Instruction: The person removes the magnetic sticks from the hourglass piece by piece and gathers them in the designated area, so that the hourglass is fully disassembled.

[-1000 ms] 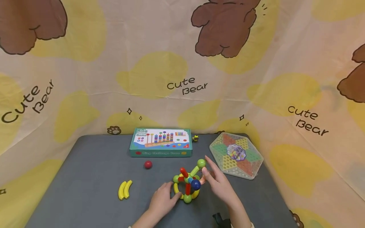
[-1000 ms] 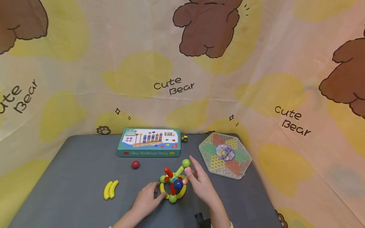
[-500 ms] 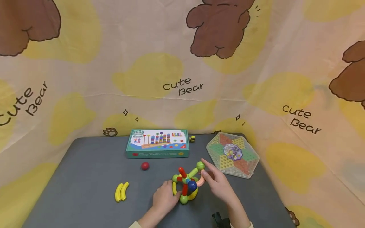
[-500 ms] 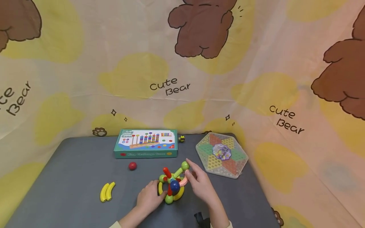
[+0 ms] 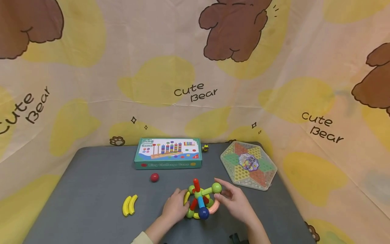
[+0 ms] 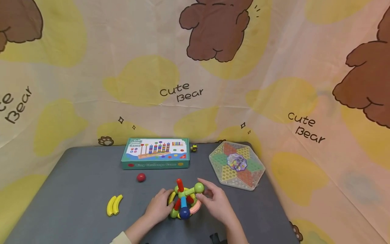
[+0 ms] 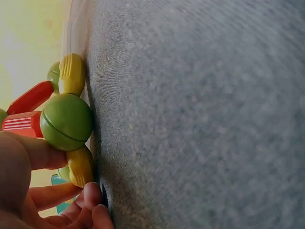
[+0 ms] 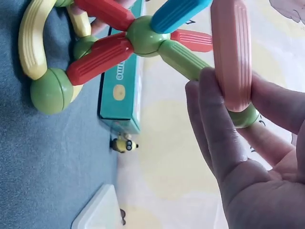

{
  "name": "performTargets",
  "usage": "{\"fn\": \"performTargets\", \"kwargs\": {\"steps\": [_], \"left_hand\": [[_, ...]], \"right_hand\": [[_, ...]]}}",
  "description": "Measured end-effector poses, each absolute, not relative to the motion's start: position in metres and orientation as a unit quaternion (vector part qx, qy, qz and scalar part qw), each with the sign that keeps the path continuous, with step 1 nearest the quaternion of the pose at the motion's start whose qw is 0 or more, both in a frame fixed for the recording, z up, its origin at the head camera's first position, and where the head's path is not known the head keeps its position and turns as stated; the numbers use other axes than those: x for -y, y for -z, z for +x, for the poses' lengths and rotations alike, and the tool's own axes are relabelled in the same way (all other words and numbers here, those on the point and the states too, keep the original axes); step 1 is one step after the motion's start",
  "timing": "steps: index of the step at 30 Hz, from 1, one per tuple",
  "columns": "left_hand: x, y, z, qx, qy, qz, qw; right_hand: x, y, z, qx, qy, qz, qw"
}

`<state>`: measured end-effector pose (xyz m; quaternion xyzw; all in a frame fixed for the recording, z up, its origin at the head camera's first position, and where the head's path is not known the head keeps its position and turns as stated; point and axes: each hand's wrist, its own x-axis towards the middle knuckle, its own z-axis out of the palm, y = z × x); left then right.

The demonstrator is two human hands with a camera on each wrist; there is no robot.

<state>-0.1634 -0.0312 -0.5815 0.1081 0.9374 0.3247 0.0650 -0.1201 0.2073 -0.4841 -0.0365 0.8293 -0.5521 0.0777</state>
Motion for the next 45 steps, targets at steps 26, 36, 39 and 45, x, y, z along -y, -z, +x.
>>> {"fn": "performTargets", "kwargs": {"steps": [26, 36, 39, 45], "left_hand": [[0.059, 0.525, -0.13, -0.804, -0.509, 0.307, 0.002], [0.038, 0.506, -0.116, -0.83, -0.348, 0.384, -0.207], [0.031, 0.507, -0.12, -0.833, -0.324, 0.372, -0.249], [0.029, 0.512, -0.13, -0.836, -0.336, 0.341, -0.269]], "right_hand": [[-0.187, 0.477, -0.121, -0.711, 0.692, 0.078, 0.095], [-0.183, 0.478, -0.118, -0.716, 0.684, 0.119, 0.073], [-0.181, 0.479, -0.117, -0.705, 0.696, 0.119, 0.069], [-0.177, 0.483, -0.118, -0.687, 0.716, 0.111, 0.064]]}}
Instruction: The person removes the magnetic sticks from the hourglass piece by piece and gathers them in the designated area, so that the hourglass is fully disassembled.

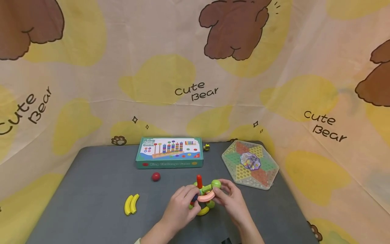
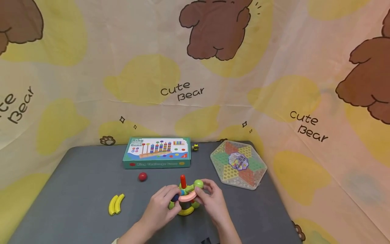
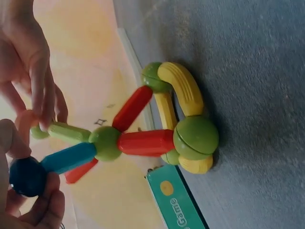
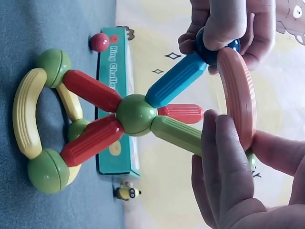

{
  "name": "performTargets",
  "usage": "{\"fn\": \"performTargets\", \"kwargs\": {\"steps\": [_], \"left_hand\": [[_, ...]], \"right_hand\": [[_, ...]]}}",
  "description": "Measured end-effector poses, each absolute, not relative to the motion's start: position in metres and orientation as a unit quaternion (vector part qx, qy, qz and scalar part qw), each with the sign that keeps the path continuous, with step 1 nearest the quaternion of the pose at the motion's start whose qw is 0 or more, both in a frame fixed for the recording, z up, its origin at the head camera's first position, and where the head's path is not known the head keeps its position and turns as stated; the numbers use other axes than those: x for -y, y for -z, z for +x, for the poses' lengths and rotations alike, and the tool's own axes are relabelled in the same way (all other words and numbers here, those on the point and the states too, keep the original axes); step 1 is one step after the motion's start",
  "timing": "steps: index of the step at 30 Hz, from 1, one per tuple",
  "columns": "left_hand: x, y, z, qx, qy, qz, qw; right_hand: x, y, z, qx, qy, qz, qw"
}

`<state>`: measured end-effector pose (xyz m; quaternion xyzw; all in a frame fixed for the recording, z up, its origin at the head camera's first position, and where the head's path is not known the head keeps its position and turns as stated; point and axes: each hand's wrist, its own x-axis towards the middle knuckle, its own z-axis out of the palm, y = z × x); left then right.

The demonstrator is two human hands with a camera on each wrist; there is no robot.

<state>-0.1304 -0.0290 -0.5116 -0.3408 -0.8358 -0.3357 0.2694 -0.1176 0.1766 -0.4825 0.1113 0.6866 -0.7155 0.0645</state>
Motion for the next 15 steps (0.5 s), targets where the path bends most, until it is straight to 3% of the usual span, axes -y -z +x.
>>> {"fn": "performTargets", "kwargs": {"steps": [15], "left_hand": [[0.0317, 0.51, -0.1352, 0.835, 0.394, -0.318, 0.214]], "right_hand": [[-0.1813, 0.4852, -0.1203, -0.687, 0.719, 0.082, 0.065]]}}
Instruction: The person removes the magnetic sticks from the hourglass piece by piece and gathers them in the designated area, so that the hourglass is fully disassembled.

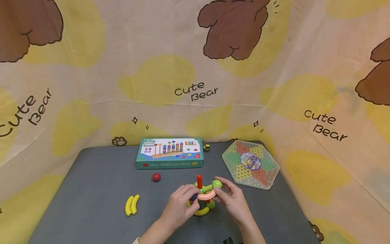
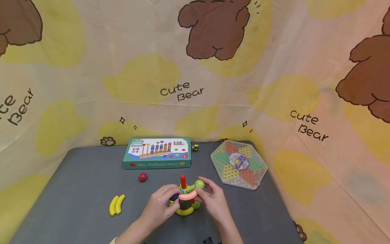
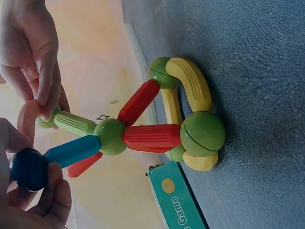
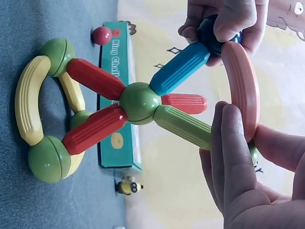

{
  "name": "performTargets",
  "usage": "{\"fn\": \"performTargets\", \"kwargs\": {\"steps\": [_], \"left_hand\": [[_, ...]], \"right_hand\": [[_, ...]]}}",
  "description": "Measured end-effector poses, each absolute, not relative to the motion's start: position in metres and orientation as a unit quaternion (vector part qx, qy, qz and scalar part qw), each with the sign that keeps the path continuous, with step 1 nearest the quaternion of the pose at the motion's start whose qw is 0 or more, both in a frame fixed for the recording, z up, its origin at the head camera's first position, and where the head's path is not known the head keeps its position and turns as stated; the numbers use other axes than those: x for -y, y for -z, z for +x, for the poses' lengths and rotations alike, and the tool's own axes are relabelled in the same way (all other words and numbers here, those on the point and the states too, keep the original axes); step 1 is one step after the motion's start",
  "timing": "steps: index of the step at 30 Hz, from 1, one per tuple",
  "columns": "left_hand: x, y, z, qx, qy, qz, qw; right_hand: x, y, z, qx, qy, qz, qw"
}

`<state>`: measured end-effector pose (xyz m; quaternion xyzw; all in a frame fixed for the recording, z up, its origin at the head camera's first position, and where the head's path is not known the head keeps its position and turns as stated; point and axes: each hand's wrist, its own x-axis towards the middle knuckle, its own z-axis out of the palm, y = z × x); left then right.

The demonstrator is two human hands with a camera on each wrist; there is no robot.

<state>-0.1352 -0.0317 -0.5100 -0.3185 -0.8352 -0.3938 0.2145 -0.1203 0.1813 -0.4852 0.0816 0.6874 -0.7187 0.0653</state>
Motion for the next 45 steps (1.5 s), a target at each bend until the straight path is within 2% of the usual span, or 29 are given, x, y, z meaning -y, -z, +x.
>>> {"fn": "performTargets", "kwargs": {"steps": [15, 22, 26, 29, 33, 41, 45], "left_hand": [[0.031, 0.506, -0.134, 0.81, 0.529, -0.238, 0.086], [0.037, 0.501, -0.138, 0.781, 0.602, -0.167, -0.024], [0.042, 0.499, -0.142, 0.747, 0.648, -0.135, -0.061], [0.046, 0.496, -0.147, 0.731, 0.667, -0.138, -0.055], [0.054, 0.493, -0.154, 0.746, 0.65, -0.147, -0.016], [0.078, 0.507, -0.182, 0.852, 0.501, -0.135, 0.072], [0.098, 0.525, -0.201, 0.887, 0.437, -0.118, 0.093]], "right_hand": [[-0.183, 0.487, -0.122, -0.688, 0.716, 0.097, 0.066], [-0.184, 0.486, -0.122, -0.682, 0.722, 0.093, 0.072], [-0.184, 0.486, -0.121, -0.679, 0.724, 0.09, 0.078], [-0.184, 0.485, -0.122, -0.684, 0.72, 0.091, 0.076], [-0.185, 0.485, -0.122, -0.688, 0.717, 0.09, 0.074], [-0.188, 0.484, -0.12, -0.684, 0.721, 0.076, 0.082], [-0.188, 0.484, -0.12, -0.679, 0.725, 0.07, 0.085]]}}
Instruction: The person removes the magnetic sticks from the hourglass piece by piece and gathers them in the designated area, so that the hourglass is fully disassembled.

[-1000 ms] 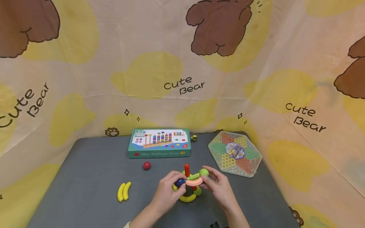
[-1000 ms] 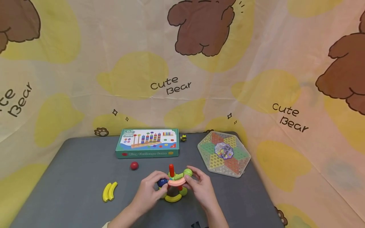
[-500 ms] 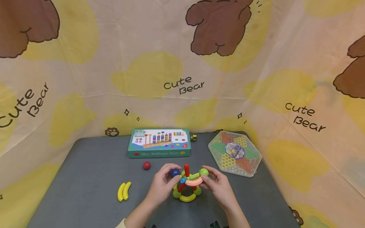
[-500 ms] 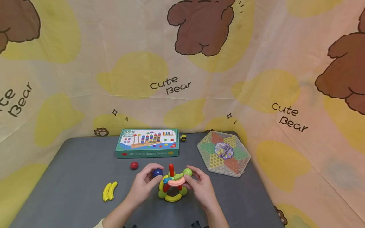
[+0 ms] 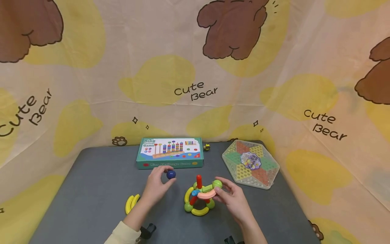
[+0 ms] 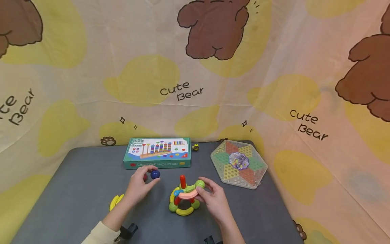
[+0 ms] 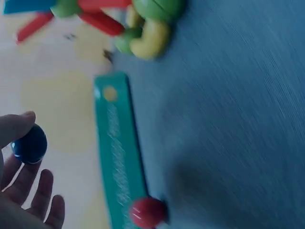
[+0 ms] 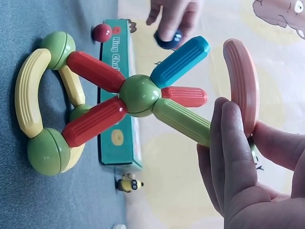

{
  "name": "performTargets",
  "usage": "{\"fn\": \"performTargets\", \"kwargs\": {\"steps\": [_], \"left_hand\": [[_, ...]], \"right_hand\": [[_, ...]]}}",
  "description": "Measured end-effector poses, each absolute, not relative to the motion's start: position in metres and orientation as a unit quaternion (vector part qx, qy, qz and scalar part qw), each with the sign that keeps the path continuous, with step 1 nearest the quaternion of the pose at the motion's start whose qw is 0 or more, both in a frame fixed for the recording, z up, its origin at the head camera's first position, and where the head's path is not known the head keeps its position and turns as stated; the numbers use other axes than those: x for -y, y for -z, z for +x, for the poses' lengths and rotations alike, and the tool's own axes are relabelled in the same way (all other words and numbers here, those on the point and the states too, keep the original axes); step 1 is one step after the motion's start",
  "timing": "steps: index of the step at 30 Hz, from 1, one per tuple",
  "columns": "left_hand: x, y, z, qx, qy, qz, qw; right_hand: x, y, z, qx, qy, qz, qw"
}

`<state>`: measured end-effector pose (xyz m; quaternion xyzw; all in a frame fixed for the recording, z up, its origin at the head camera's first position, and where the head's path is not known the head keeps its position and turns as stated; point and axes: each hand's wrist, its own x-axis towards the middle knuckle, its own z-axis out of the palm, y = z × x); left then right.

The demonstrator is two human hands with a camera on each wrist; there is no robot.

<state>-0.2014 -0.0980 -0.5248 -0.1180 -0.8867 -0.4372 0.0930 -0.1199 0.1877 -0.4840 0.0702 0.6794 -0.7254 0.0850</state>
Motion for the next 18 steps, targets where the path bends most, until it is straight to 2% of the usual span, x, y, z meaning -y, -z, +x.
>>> {"fn": "performTargets", "kwargs": {"steps": [8, 18], "left_hand": [[0.12, 0.554, -0.228, 0.906, 0.403, -0.104, 0.075], [0.124, 0.572, -0.243, 0.919, 0.381, -0.089, 0.041]], "right_hand": [[-0.187, 0.483, -0.12, -0.682, 0.724, 0.069, 0.082], [-0.187, 0.483, -0.119, -0.686, 0.72, 0.067, 0.084]]}}
